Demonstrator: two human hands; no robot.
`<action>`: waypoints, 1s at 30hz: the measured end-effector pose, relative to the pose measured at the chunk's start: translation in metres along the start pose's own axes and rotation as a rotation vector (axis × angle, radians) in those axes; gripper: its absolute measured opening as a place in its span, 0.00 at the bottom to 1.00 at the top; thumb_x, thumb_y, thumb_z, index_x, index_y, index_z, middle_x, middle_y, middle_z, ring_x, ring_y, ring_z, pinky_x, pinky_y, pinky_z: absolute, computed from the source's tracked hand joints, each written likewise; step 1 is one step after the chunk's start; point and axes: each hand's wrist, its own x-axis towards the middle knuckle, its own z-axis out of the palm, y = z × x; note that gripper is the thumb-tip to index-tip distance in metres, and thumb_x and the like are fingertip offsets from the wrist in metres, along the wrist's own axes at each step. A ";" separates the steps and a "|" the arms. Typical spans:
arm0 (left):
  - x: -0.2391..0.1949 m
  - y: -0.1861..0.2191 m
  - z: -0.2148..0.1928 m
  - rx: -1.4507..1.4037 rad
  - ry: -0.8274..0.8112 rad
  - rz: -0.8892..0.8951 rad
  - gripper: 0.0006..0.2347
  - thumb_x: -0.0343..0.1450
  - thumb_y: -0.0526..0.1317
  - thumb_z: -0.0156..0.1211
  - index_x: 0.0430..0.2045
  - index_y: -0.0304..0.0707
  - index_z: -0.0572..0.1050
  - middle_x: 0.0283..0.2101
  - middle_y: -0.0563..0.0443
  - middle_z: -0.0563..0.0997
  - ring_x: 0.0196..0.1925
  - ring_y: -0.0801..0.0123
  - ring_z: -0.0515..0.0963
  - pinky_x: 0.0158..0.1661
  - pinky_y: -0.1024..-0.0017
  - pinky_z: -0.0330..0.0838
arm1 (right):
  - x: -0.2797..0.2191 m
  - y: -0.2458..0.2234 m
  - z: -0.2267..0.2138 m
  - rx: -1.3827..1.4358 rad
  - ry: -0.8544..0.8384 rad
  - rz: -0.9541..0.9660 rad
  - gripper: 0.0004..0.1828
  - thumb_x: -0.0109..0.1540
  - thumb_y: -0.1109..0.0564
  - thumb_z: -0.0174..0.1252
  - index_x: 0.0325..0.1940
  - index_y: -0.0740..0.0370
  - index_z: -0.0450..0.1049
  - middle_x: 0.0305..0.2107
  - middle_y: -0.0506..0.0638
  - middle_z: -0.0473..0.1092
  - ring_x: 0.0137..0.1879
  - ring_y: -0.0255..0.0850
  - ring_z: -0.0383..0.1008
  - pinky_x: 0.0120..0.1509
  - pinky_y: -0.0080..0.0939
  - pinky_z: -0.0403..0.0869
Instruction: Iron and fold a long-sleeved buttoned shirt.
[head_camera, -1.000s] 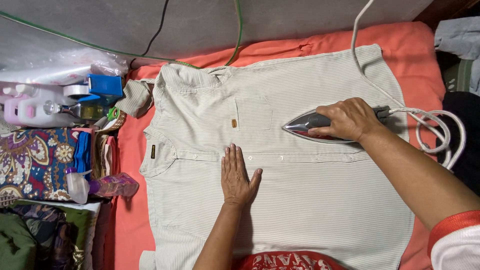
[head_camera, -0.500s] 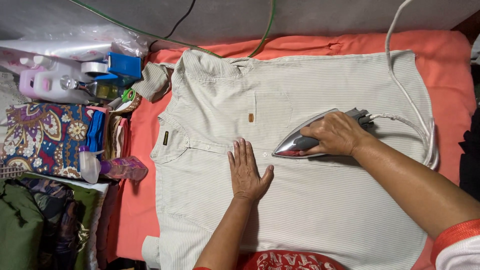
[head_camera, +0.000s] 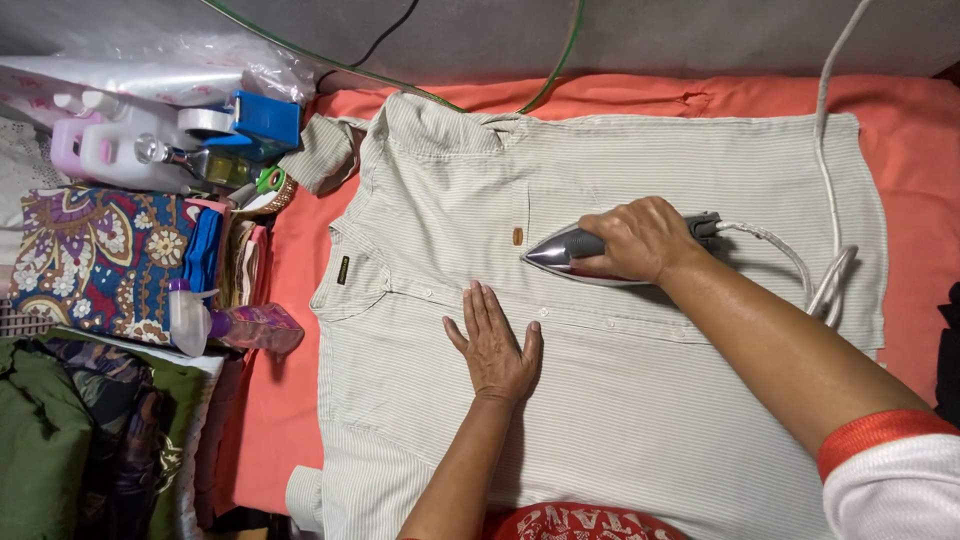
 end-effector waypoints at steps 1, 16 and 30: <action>-0.001 -0.002 0.002 0.001 -0.002 -0.001 0.40 0.72 0.59 0.44 0.71 0.23 0.43 0.77 0.35 0.41 0.79 0.51 0.35 0.68 0.38 0.19 | 0.002 -0.005 0.002 0.002 -0.002 -0.001 0.28 0.53 0.21 0.61 0.41 0.40 0.81 0.27 0.41 0.79 0.36 0.39 0.82 0.43 0.44 0.79; 0.056 -0.131 0.000 -0.108 0.536 -0.363 0.27 0.72 0.40 0.51 0.69 0.38 0.59 0.77 0.43 0.55 0.80 0.50 0.49 0.70 0.34 0.26 | 0.037 -0.056 0.001 0.001 -0.054 -0.110 0.25 0.51 0.25 0.63 0.45 0.34 0.82 0.25 0.40 0.80 0.35 0.37 0.81 0.42 0.43 0.79; 0.048 -0.217 -0.045 -0.272 0.543 -0.734 0.14 0.71 0.35 0.62 0.51 0.47 0.74 0.52 0.49 0.77 0.57 0.57 0.75 0.55 0.53 0.69 | 0.045 -0.075 -0.008 0.004 0.004 -0.125 0.27 0.52 0.27 0.65 0.43 0.44 0.80 0.27 0.45 0.79 0.38 0.44 0.80 0.43 0.49 0.78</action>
